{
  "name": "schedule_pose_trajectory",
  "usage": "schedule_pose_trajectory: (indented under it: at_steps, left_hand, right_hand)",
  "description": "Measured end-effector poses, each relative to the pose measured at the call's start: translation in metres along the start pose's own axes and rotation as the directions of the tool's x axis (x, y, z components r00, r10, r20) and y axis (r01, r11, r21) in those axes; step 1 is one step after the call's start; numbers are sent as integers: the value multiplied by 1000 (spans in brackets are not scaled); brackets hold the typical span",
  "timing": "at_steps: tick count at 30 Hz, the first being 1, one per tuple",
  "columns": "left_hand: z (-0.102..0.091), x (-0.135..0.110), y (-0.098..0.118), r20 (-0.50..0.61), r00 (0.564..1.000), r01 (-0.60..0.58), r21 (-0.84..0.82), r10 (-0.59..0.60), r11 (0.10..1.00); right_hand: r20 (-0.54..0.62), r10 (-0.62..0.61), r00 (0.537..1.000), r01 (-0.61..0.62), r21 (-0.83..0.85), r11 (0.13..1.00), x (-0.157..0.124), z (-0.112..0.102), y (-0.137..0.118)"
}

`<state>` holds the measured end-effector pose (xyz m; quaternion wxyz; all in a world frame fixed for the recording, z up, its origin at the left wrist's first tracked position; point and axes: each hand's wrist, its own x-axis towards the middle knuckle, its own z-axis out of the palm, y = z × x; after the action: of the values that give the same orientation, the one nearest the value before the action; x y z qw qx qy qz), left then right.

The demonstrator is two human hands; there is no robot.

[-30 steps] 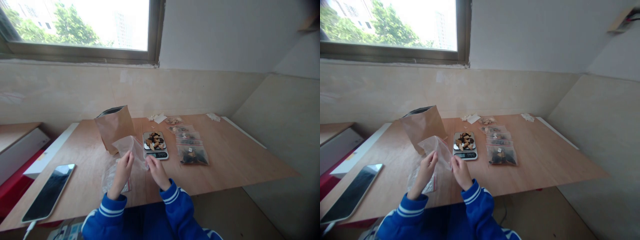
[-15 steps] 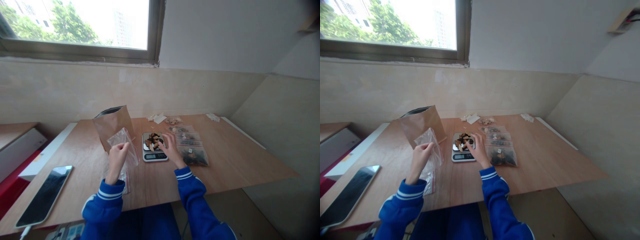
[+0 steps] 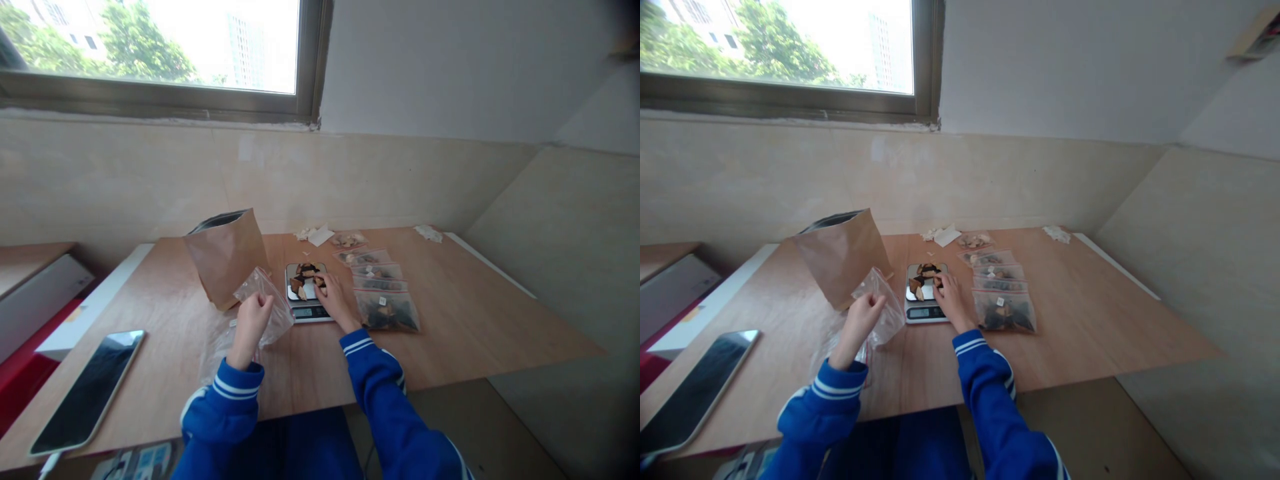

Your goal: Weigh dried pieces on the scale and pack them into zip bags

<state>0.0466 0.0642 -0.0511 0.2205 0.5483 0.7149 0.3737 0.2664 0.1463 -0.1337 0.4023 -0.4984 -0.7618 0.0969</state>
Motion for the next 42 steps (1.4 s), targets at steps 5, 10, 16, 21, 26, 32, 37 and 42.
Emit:
schedule_pose_trajectory:
  at_steps: [5,10,16,21,26,32,37,42]
  left_hand:
    - [13,-5,5,-93,993,-80,-72,73,994]
    - [19,-7,8,-75,990,-130,-103,122,986]
    - [26,-11,11,-66,986,-164,-149,156,975]
    - [32,-19,12,11,975,-212,-251,221,945]
    - [34,-24,2,-24,956,-289,-266,293,920]
    - [28,-24,1,-222,960,-235,-321,168,918]
    - [22,-20,8,-229,973,-130,-445,28,886]
    - [26,-27,13,-193,981,-105,-454,18,885]
  right_hand:
    - [12,-18,1000,19,-26,999,5,-4,2]
    - [-30,156,987,-150,144,978,11,-19,-8]
    - [138,457,879,-329,868,372,15,-39,-90]
    - [444,235,865,-455,890,-8,9,-34,-149]
    - [297,367,882,-385,903,193,5,-11,-136]
    - [173,295,940,-324,724,610,-7,-2,-125]
    - [224,179,958,-263,435,861,-12,-1,-129]
    - [330,256,908,-344,243,907,4,12,-129]
